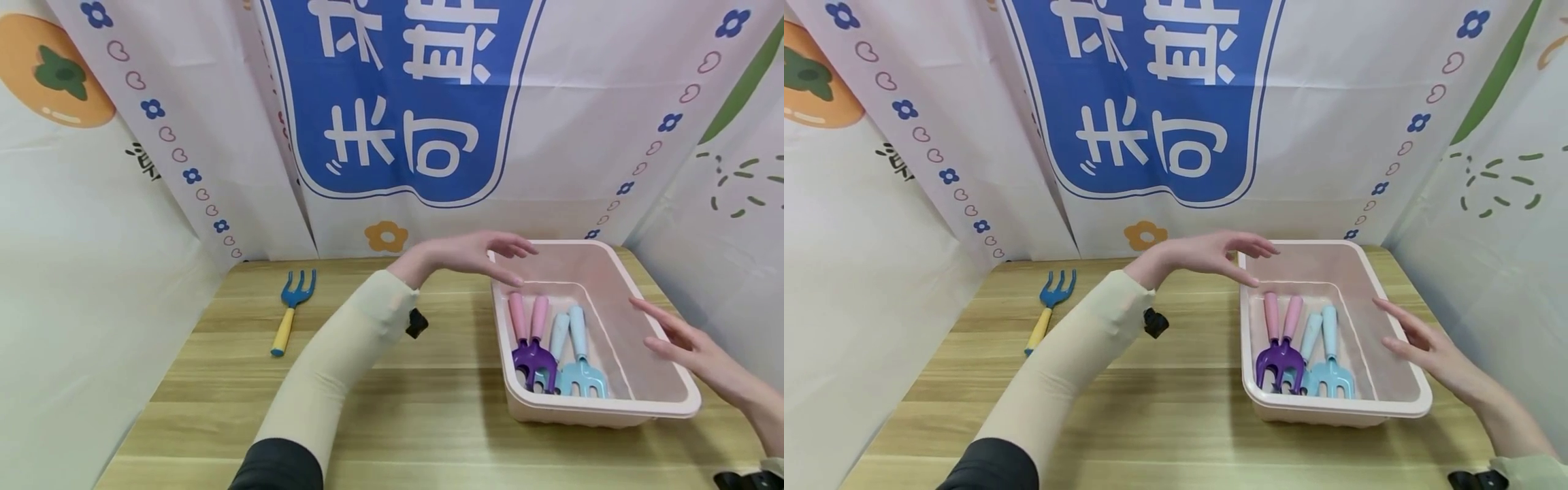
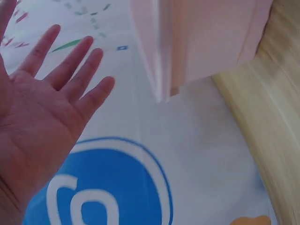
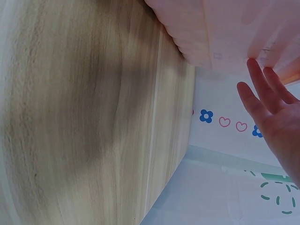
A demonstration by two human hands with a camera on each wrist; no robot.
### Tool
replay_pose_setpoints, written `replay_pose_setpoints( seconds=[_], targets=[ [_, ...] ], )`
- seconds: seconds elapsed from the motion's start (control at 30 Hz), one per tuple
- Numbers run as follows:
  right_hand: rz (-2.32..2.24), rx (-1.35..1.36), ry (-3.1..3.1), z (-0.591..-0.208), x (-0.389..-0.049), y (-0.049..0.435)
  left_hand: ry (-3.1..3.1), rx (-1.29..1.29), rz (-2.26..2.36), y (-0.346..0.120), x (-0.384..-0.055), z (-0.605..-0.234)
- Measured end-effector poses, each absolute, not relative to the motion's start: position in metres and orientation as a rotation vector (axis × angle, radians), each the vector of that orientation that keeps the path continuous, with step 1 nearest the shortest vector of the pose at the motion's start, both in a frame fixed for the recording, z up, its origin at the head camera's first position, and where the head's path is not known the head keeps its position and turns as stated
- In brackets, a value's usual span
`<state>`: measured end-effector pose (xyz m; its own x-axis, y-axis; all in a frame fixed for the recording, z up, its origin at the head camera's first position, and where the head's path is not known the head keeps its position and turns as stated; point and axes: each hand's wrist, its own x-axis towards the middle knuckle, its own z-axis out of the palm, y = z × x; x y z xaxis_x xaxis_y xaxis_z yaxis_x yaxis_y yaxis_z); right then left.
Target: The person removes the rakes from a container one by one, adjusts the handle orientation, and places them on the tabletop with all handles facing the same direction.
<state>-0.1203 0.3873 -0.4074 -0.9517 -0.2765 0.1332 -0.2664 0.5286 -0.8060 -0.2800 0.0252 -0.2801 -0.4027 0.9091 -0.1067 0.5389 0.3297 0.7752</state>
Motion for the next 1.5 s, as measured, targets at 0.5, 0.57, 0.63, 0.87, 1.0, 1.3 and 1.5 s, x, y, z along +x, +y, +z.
replay_pose_setpoints(
  seconds=[0.5, 0.57, 0.63, 0.87, 1.0, 1.3, 1.5],
  targets=[
    [-1.441, -0.44, 2.73, -0.408, -0.118, 0.388, 2.101, 1.315, 0.699, 0.103, -0.289, -0.324],
    [-1.443, -0.436, 2.734, -0.408, -0.118, 0.389, 2.092, 1.269, 0.666, 0.11, -0.287, -0.329],
    [-1.449, -0.432, 2.737, -0.409, -0.118, 0.389, 2.104, 1.2, 0.617, 0.117, -0.283, -0.333],
    [-1.46, -0.454, 2.745, -0.408, -0.117, 0.389, 2.137, 1.07, 0.421, 0.134, -0.271, -0.344],
    [-1.455, -0.448, 2.747, -0.407, -0.117, 0.388, 2.094, 1.034, 0.368, 0.138, -0.267, -0.353],
    [-1.469, -0.477, 2.736, -0.408, -0.121, 0.388, 2.062, 1.033, 0.155, 0.14, -0.265, -0.369],
    [-1.473, -0.5, 2.728, -0.409, -0.122, 0.388, 2.092, 1.008, 0.126, 0.137, -0.264, -0.37]
  ],
)
